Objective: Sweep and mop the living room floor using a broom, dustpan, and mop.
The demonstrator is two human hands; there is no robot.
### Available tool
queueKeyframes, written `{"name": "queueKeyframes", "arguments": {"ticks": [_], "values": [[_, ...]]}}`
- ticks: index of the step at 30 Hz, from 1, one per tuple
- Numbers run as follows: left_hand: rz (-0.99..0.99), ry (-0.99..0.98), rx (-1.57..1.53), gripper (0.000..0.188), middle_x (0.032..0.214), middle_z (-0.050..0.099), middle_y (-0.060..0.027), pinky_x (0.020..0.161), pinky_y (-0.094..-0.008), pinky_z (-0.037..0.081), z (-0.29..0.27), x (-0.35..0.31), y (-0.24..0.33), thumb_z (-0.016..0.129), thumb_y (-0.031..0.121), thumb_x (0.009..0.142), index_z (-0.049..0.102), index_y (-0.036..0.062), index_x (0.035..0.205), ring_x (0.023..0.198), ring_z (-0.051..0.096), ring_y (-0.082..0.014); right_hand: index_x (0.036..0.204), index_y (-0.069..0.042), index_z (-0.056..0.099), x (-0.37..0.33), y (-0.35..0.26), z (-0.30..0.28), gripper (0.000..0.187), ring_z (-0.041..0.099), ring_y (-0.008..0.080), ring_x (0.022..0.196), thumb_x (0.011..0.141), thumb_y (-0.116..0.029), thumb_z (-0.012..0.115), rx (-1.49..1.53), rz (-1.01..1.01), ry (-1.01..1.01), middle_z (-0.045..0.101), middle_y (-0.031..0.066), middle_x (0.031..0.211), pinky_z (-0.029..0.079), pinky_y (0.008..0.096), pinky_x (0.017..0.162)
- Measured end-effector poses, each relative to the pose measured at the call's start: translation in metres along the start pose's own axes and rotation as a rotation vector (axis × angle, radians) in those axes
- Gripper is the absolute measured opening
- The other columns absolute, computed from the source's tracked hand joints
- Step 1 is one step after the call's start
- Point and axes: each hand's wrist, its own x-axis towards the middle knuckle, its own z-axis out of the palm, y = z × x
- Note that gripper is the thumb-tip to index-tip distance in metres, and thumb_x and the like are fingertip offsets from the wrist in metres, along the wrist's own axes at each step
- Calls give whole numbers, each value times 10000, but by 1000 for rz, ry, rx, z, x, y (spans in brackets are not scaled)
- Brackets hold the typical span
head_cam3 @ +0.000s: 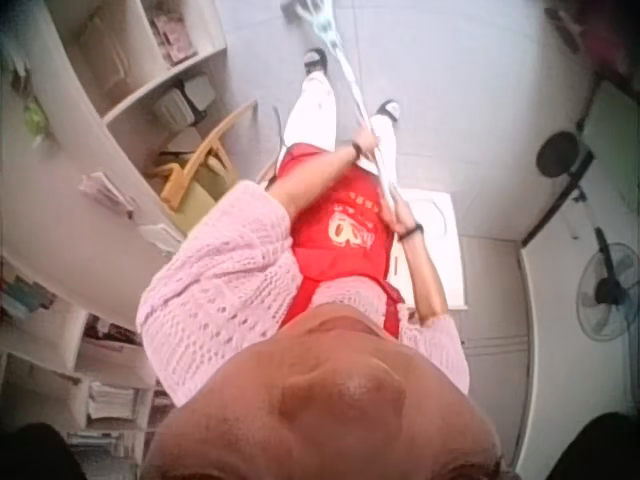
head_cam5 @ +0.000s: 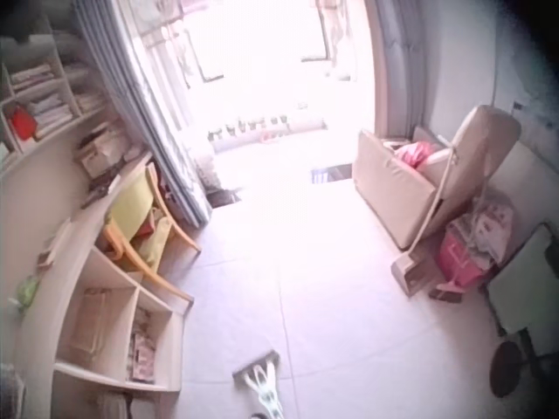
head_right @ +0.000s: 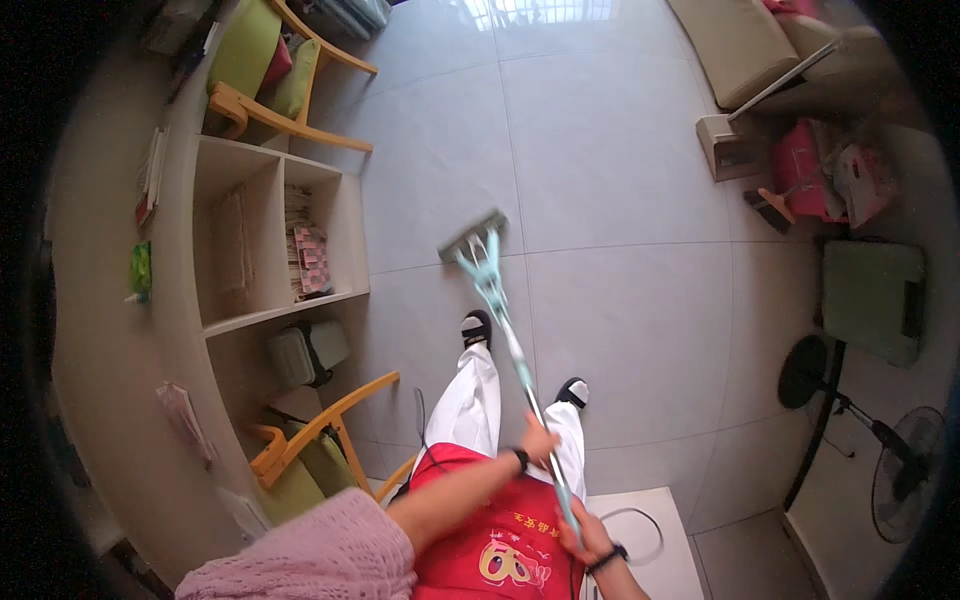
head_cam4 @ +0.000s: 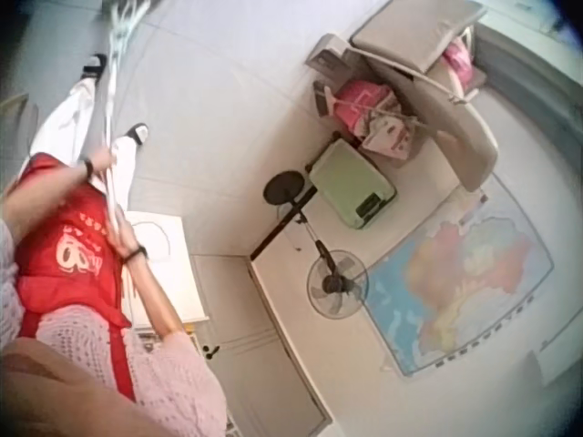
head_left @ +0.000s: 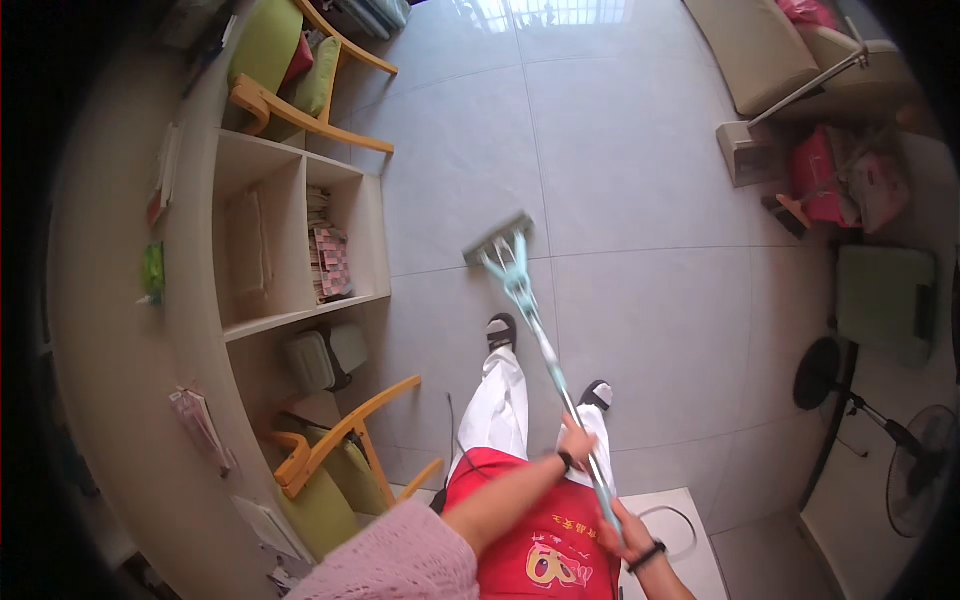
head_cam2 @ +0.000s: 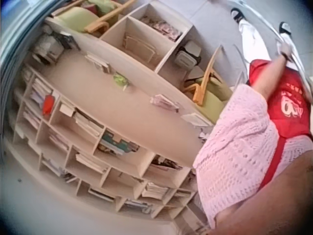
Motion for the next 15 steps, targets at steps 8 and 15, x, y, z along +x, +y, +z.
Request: {"name": "queueKeyframes", "arguments": {"ticks": [8,15], "values": [[7,-16,152,566,663,569,-222,516,-413,487,172,-135,23,491,212,756,117,-32,1104,553,587,-345,964,-48,532,-159,31,-124,286,351,50,370,868,-315,493,100,15,224,431,-14,530,260,147,314],[323,380,-122,429,802,529,-188,621,-414,460,54,9,104,523,122,735,240,0,1032,668,563,-344,1028,-56,497,-24,-92,-52,375,303,45,350,899,-392,394,-145,-111,-86,367,-30,498,240,181,314]]}}
